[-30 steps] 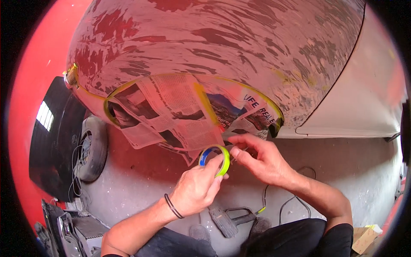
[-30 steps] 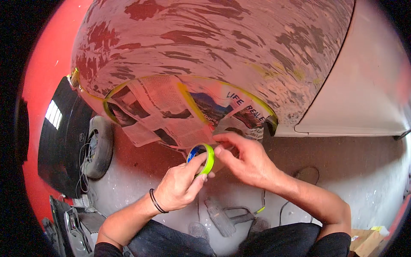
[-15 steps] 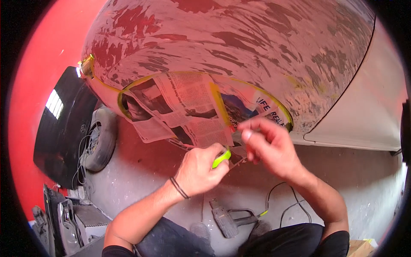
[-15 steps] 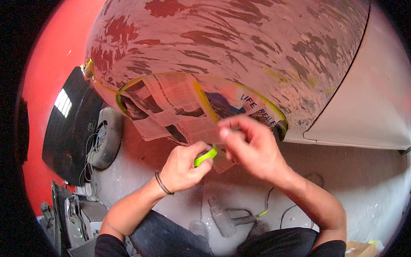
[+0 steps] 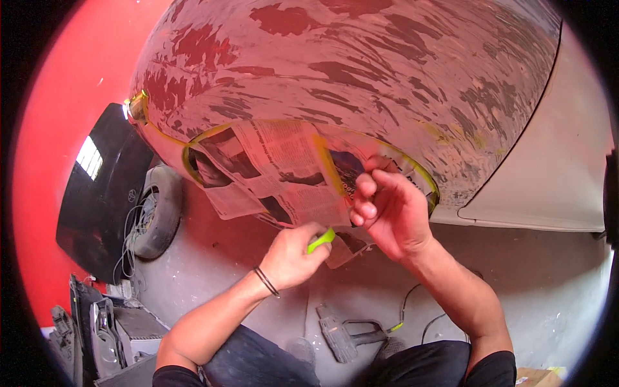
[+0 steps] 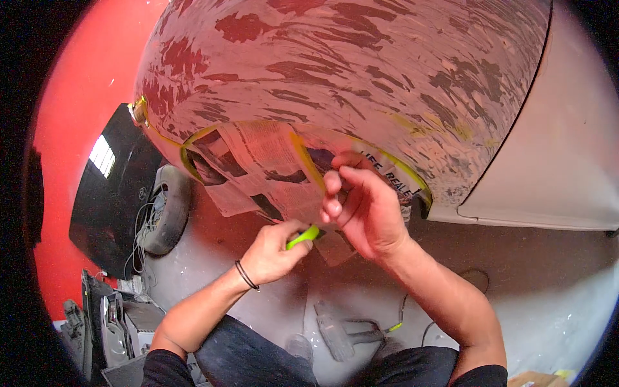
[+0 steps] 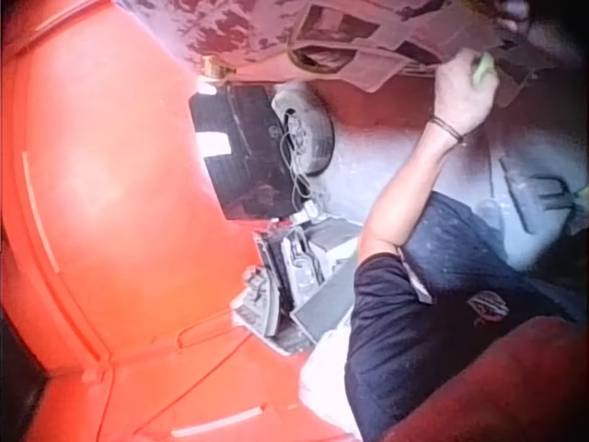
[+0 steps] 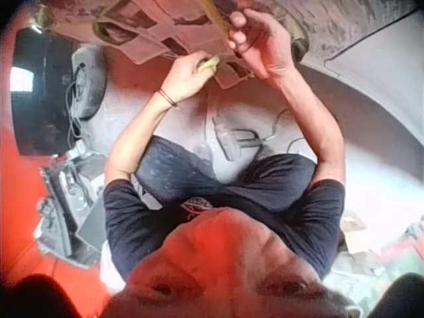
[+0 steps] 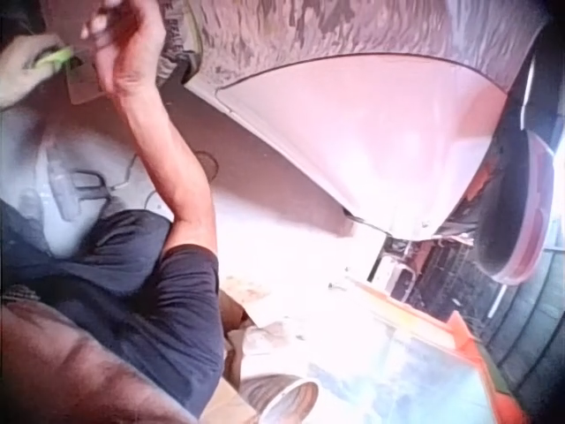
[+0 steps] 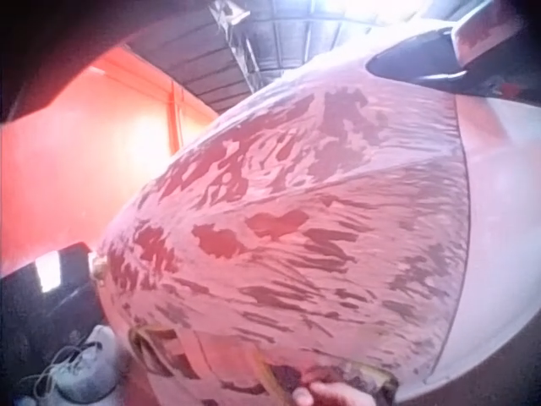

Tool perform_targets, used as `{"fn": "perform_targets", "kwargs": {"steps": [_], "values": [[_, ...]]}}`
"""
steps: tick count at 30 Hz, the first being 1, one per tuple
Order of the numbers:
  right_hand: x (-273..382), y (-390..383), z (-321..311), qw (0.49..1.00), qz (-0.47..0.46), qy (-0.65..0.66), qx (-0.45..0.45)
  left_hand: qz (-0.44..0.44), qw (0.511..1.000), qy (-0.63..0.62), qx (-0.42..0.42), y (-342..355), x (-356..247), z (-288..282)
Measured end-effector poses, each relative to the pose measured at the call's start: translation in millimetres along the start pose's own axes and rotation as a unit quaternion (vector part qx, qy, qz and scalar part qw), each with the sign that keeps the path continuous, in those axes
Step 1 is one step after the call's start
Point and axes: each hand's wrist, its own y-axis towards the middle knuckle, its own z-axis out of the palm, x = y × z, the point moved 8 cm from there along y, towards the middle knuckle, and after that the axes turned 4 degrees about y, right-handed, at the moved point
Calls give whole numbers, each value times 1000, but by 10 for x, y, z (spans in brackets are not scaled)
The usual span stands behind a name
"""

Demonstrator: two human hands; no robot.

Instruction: Taping the damaged power cord of a heat gun using yellow electrical tape.

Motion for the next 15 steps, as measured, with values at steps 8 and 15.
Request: {"fn": "perform_targets", "kwargs": {"steps": [8,15], "values": [[-49,-136,-236,900,-14,-427,-84,122,978,-136,-100,-44,-437,-295],[-8,-420,80,821,-75,-564,-45,261,951,-3,-168,-172,-670,-395]]}}
